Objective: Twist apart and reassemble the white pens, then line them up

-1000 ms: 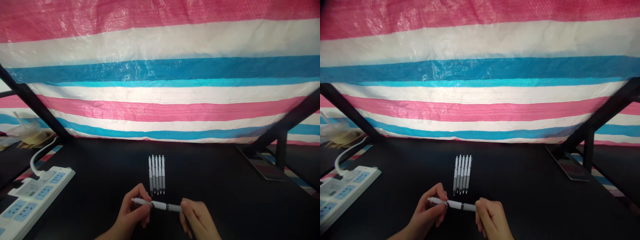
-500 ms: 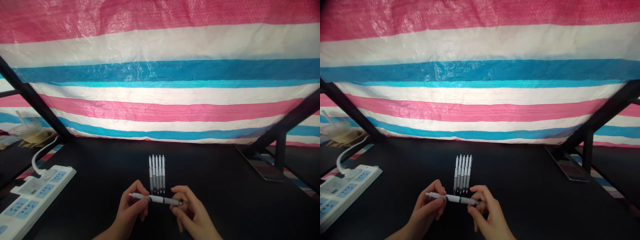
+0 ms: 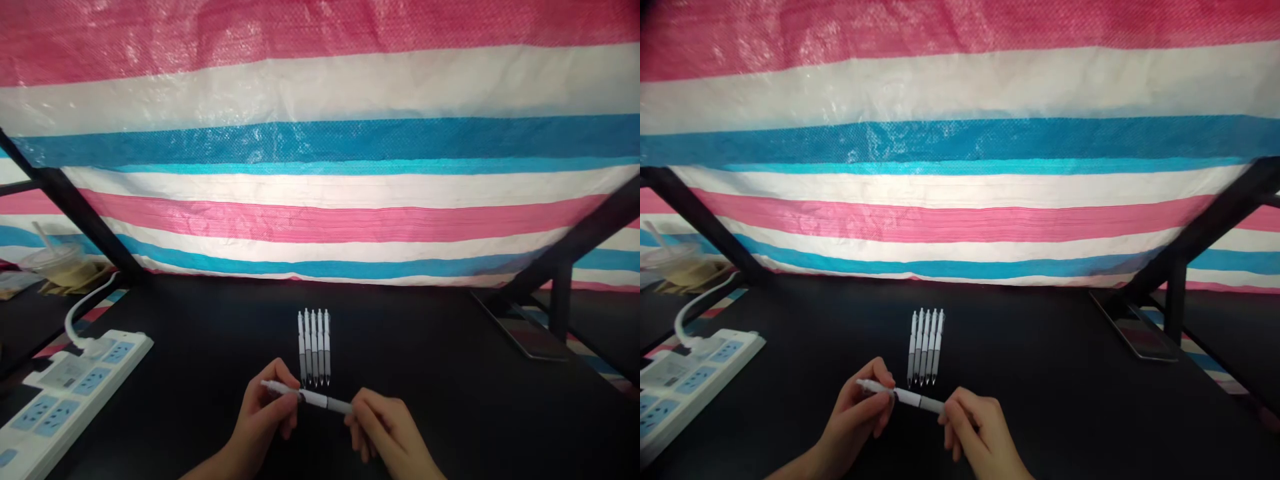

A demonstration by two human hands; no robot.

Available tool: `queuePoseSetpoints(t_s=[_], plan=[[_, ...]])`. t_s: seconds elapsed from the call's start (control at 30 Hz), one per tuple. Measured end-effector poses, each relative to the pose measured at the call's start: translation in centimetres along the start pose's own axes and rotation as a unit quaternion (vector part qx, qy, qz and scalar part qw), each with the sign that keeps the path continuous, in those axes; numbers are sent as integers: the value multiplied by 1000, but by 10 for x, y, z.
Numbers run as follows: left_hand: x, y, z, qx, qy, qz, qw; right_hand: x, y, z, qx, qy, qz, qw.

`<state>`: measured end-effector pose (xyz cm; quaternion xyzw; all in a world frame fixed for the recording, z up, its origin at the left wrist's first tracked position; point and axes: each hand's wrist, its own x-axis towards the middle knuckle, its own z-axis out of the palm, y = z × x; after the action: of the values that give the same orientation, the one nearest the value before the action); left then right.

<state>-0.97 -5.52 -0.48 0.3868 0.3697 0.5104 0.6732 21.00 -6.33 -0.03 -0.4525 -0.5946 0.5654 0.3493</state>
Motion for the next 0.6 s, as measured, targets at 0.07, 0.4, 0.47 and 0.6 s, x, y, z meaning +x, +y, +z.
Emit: queuePoseSetpoints(t_s=[0.07,0.4,0.47,0.6], plan=[[0,0,0,-2,0,1,1000,-1,-1,-1,-2,-13,-15,1000],[0,-4,0,-7,-13,-24,1000,-4,-5,-5,-194,-1,-95,976],[-1,-4,-1,-5,-20,-25,999,-4,-5,-5,-194,1,-84,977],[-1,-5,-3,3,-27,-19,999,-2,-7,-4,-160,-2,-40,986]])
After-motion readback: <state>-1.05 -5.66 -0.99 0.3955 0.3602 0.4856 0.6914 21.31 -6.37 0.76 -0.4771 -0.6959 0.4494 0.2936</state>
